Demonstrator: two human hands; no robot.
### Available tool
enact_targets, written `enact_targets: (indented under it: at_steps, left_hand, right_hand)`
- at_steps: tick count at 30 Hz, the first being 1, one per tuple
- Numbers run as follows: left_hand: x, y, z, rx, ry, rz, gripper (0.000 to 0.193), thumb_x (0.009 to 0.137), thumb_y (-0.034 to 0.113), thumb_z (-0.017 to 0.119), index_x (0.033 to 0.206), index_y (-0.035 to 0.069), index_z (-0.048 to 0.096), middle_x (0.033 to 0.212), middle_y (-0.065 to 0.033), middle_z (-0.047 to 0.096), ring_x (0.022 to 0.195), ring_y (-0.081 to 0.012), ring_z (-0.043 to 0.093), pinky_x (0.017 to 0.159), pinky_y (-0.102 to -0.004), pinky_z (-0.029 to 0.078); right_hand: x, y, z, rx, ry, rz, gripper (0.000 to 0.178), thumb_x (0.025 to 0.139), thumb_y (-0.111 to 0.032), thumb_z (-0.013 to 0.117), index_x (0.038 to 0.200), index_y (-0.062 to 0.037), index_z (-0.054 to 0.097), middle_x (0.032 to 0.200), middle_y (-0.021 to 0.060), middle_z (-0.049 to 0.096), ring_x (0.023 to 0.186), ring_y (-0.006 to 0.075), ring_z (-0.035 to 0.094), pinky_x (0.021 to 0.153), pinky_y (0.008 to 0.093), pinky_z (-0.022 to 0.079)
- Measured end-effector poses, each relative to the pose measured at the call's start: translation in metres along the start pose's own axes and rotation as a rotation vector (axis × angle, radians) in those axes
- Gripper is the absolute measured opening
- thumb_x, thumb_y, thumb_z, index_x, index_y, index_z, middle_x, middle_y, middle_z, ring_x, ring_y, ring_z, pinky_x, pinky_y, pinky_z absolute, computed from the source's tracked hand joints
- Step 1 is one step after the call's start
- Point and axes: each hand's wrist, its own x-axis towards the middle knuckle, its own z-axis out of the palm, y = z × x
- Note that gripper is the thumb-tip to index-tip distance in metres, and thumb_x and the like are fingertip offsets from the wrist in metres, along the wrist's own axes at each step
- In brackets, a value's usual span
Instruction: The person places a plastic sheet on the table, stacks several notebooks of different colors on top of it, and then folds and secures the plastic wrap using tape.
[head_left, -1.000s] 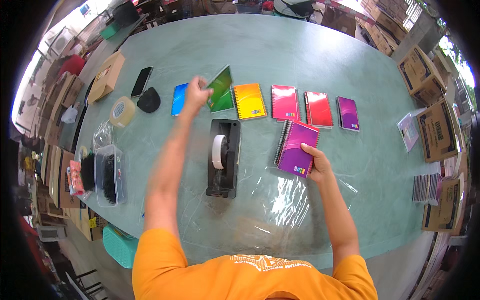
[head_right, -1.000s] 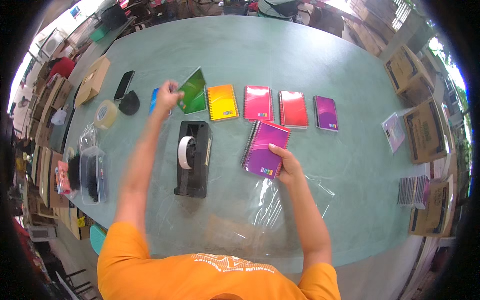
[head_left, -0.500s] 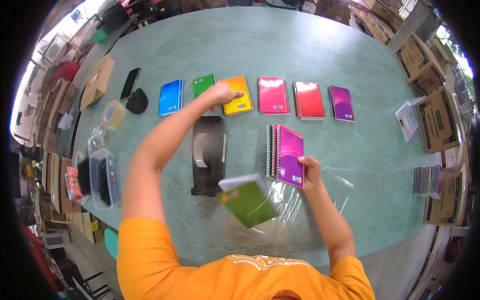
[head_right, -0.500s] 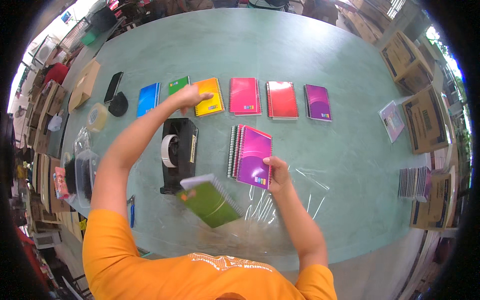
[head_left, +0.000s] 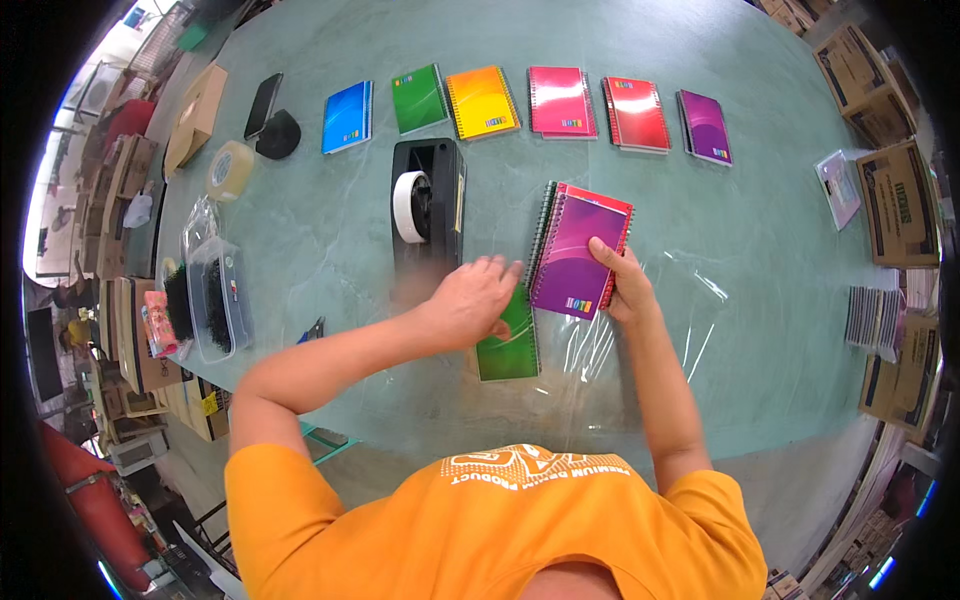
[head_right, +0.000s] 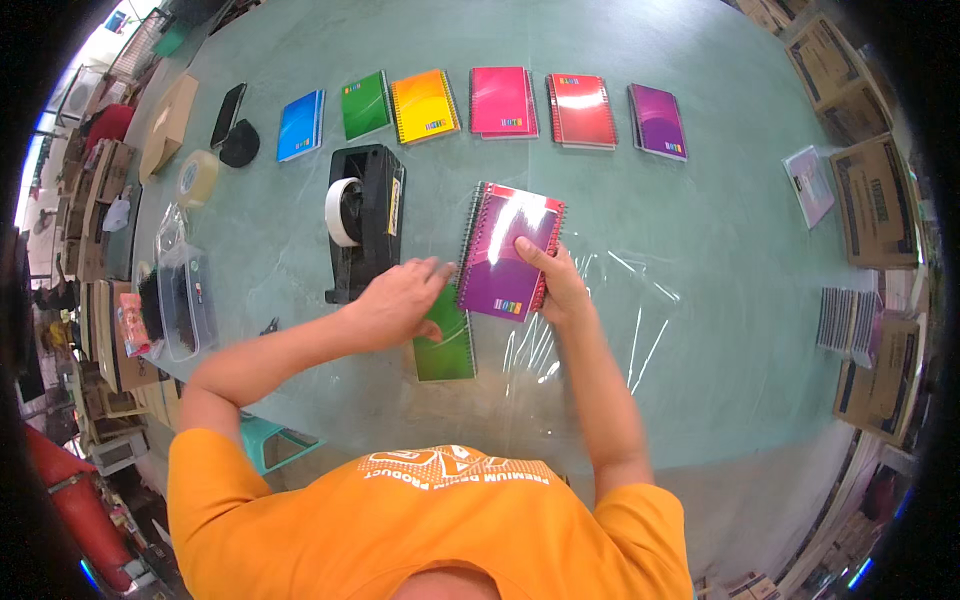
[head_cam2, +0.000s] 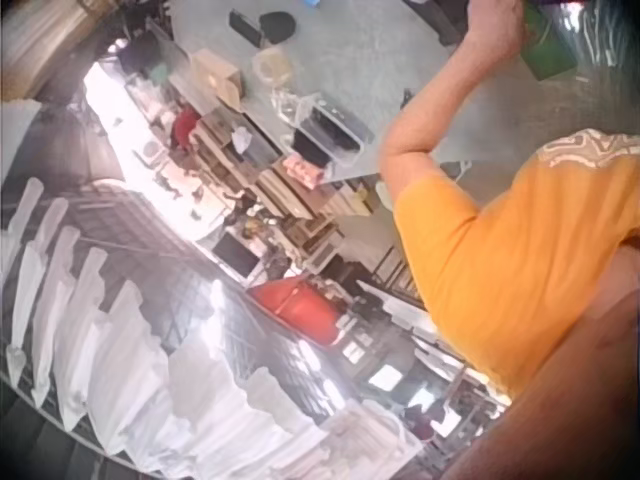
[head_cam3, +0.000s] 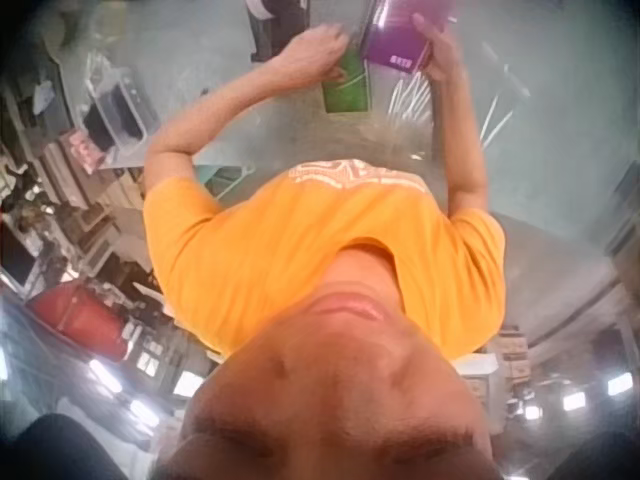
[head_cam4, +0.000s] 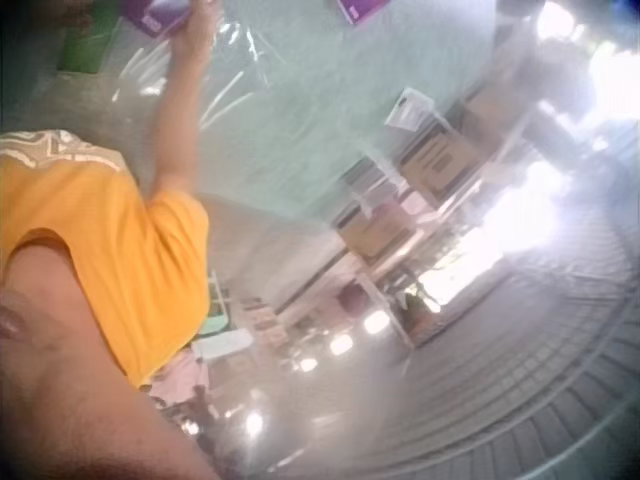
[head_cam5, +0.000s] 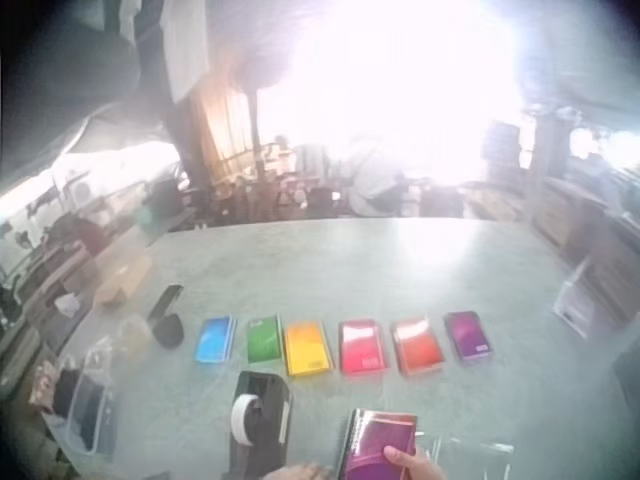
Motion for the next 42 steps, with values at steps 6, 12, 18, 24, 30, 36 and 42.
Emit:
enact_targets:
  at_steps: [6,12,18,24,30,36,42]
  left_hand:
    - [0.005,0.012,0.012,-0.004,-0.005,-0.048,0.061,0.058,0.014,0.079,0.11,0.005,0.048,0.1,-0.013,0.049,0.092,-0.0278,0.051,0.08,-0.0365,0.041]
    - [-0.017,0.006,0.006,-0.345,0.034,0.098,0.062,0.059,0.006,0.077,0.114,0.011,0.048,0.108,-0.0103,0.048,0.097,-0.0292,0.051,0.086,-0.0384,0.041]
    - [-0.011,0.031,0.01,0.216,-0.186,0.165,0.064,0.057,0.014,0.079,0.114,0.018,0.05,0.111,-0.0096,0.048,0.107,-0.0286,0.047,0.088,-0.0373,0.04]
    - [-0.039,0.019,0.014,0.15,-0.469,0.047,0.047,0.063,0.01,0.073,0.105,0.013,0.051,0.096,-0.0079,0.056,0.094,-0.0259,0.055,0.077,-0.0398,0.042]
    - [-0.019,0.058,-0.105,-0.363,-0.717,-0.166,0.035,0.074,0.01,0.067,0.107,0.008,0.055,0.073,-0.0116,0.059,0.07,-0.0265,0.06,0.061,-0.0382,0.045]
    - [0.096,0.101,-0.128,-0.349,-0.373,0.129,0.028,0.075,0.01,0.064,0.101,0.007,0.054,0.071,-0.0134,0.057,0.069,-0.031,0.058,0.061,-0.04,0.043]
    - [0.189,0.128,-0.07,0.067,0.543,0.21,0.057,0.066,0.017,0.075,0.118,0.01,0.052,0.112,-0.0143,0.056,0.103,-0.03,0.054,0.086,-0.0379,0.044]
  right_hand:
    - [-0.012,-0.002,-0.022,0.08,-0.028,0.004,0.036,0.084,-0.021,0.065,0.11,-0.0018,0.052,0.098,0.0078,0.061,0.085,0.0165,0.063,0.073,0.0309,0.053]
    - [-0.006,0.003,-0.029,0.101,-0.106,-0.036,0.036,0.086,-0.023,0.062,0.113,-0.0029,0.05,0.099,0.0075,0.061,0.085,0.0154,0.063,0.071,0.0308,0.054]
    - [-0.002,0.004,-0.017,0.134,-0.041,-0.088,0.037,0.085,-0.02,0.065,0.113,-0.0026,0.047,0.101,0.0091,0.06,0.086,0.0181,0.063,0.074,0.0331,0.054]
    - [-0.01,-0.003,0.014,0.071,0.078,-0.184,0.044,0.082,-0.019,0.068,0.116,-0.0021,0.045,0.105,0.0093,0.058,0.094,0.0194,0.059,0.08,0.0358,0.051]
    - [-0.025,-0.017,0.013,0.063,-0.097,-0.077,0.046,0.082,-0.023,0.069,0.118,-0.0042,0.046,0.105,0.0078,0.059,0.092,0.0173,0.059,0.078,0.0331,0.05]
    - [-0.054,-0.049,-0.033,0.292,-0.429,0.348,0.05,0.081,-0.034,0.067,0.117,-0.0032,0.048,0.103,0.0098,0.061,0.091,0.0193,0.063,0.078,0.0344,0.054]
    - [-0.078,-0.08,-0.067,-0.073,-0.146,-0.048,0.059,0.073,-0.021,0.075,0.121,-0.0043,0.045,0.11,0.0085,0.057,0.1,0.0193,0.058,0.084,0.0355,0.05]
